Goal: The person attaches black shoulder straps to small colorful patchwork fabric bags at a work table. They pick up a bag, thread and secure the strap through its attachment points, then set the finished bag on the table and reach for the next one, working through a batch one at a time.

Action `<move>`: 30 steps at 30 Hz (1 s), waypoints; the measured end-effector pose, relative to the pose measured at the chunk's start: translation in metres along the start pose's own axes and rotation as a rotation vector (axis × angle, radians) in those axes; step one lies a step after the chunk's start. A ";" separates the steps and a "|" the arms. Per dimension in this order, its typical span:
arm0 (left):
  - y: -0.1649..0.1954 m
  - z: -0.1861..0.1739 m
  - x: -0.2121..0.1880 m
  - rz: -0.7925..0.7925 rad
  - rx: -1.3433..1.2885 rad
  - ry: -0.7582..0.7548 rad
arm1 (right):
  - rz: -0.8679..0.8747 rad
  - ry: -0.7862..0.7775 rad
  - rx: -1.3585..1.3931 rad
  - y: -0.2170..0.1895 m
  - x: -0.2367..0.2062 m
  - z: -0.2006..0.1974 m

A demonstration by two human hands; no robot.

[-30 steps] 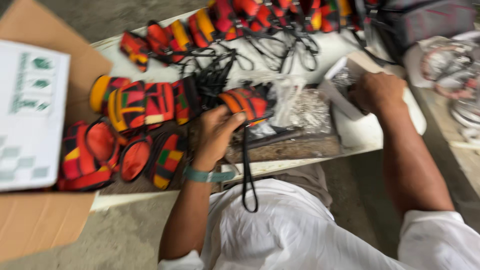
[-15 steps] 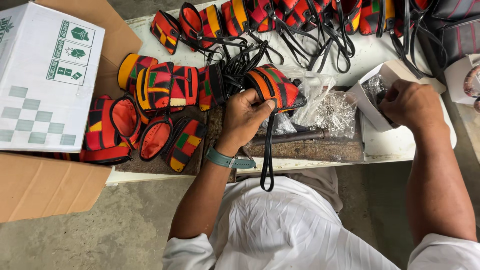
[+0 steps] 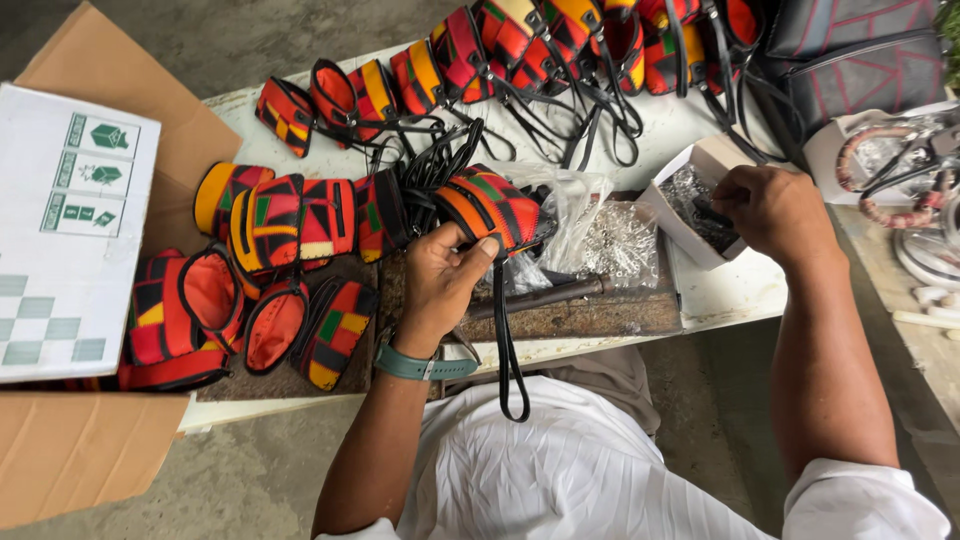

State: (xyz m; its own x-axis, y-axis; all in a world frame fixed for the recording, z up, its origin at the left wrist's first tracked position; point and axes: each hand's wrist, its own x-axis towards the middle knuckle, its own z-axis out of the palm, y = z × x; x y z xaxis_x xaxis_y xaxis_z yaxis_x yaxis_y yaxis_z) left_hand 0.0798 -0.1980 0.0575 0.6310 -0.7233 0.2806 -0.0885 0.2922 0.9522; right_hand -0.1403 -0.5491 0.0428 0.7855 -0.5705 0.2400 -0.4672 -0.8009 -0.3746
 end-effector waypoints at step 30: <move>0.040 0.033 -0.021 0.232 0.404 0.016 | -0.383 0.314 0.796 -0.211 -0.061 0.022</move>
State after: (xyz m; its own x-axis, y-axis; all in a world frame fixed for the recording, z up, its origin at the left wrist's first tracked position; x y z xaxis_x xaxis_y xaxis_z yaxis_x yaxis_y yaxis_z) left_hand 0.0374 -0.1923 0.0940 0.5704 -0.6567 0.4933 -0.5203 0.1757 0.8357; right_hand -0.0804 -0.3416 0.0872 0.6289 -0.4092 0.6611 0.3072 -0.6503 -0.6948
